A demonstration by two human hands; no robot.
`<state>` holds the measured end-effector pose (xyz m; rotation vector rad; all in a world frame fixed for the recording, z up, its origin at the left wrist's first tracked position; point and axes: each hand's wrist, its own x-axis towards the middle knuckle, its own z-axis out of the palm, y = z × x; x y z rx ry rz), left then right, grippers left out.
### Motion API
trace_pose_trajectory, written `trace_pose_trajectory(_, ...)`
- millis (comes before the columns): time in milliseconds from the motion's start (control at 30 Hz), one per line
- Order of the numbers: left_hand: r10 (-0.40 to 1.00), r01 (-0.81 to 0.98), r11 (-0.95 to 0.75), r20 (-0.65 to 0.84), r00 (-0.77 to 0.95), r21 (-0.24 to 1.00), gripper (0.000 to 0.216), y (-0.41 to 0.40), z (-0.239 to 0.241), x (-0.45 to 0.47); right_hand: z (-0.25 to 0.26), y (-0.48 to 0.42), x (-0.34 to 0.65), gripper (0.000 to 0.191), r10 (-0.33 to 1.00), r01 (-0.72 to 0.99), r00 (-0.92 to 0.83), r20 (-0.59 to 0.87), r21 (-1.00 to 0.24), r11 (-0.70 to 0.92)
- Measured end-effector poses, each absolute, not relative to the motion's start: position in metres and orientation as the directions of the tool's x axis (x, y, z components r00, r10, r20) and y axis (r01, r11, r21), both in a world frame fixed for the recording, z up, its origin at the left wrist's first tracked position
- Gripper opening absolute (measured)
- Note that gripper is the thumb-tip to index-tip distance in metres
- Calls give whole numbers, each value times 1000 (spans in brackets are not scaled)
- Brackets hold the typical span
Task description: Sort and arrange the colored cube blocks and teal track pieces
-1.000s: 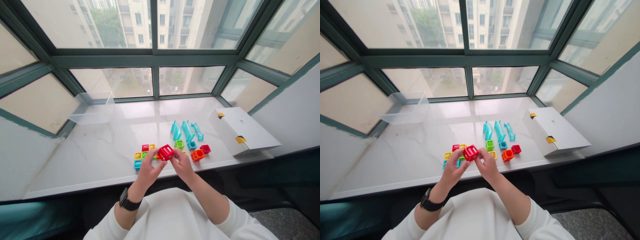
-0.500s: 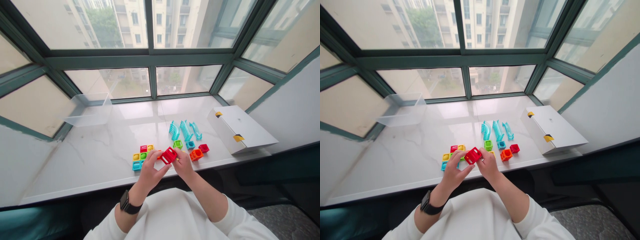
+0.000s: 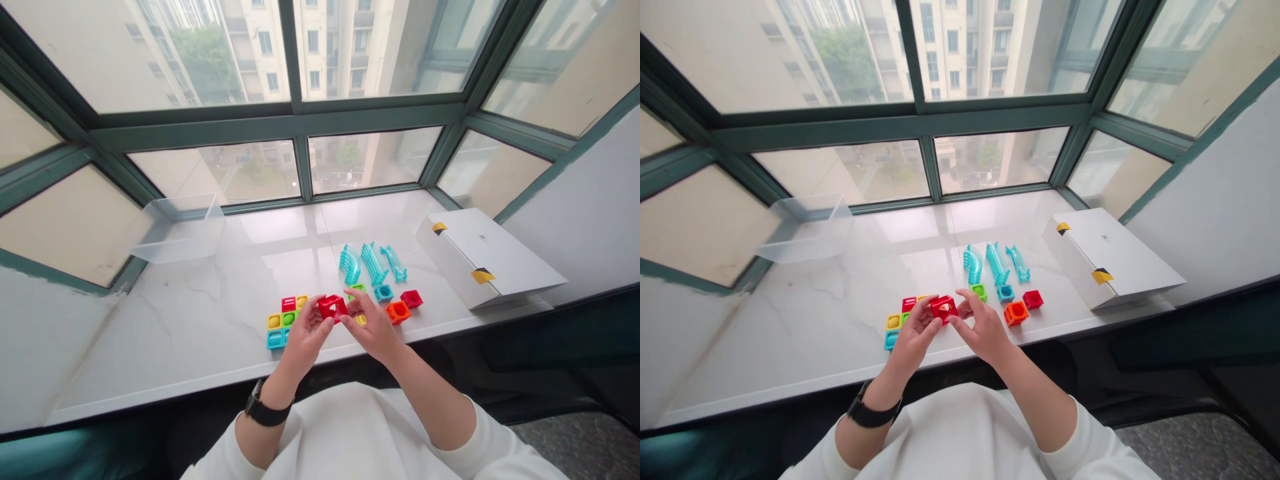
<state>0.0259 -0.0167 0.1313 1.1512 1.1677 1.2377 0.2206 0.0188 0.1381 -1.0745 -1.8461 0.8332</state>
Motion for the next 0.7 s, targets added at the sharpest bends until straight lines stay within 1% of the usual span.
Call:
trace_pose_trajectory(100, 996, -187, 81, -84, -13, 979, 55, -12, 130, 28, 136, 20, 225, 59, 840, 325, -356, 410, -788, 522)
trace_pose_trajectory(233, 993, -232, 120, -121, 9, 965, 54, -9, 133, 35, 132, 21, 227, 63, 790, 360, -372, 487, -709, 607)
trace_pose_trajectory(367, 991, -249, 129, -119, 56, 960, 55, -3, 142, 50, 133, 23, 232, 64, 790, 388, -317, 525, -688, 613)
trace_pose_trajectory(500, 990, -285, 122, -97, 98, 951, 51, 4, 149, 67, 139, 26, 244, 60, 786, 422, -251, 565, -667, 614)
trace_pose_trajectory(700, 976, -295, 153, -98, 193, 943, 52, 15, 148, 97, 143, 28, 272, 63, 780, 493, -230, 581, -622, 609)
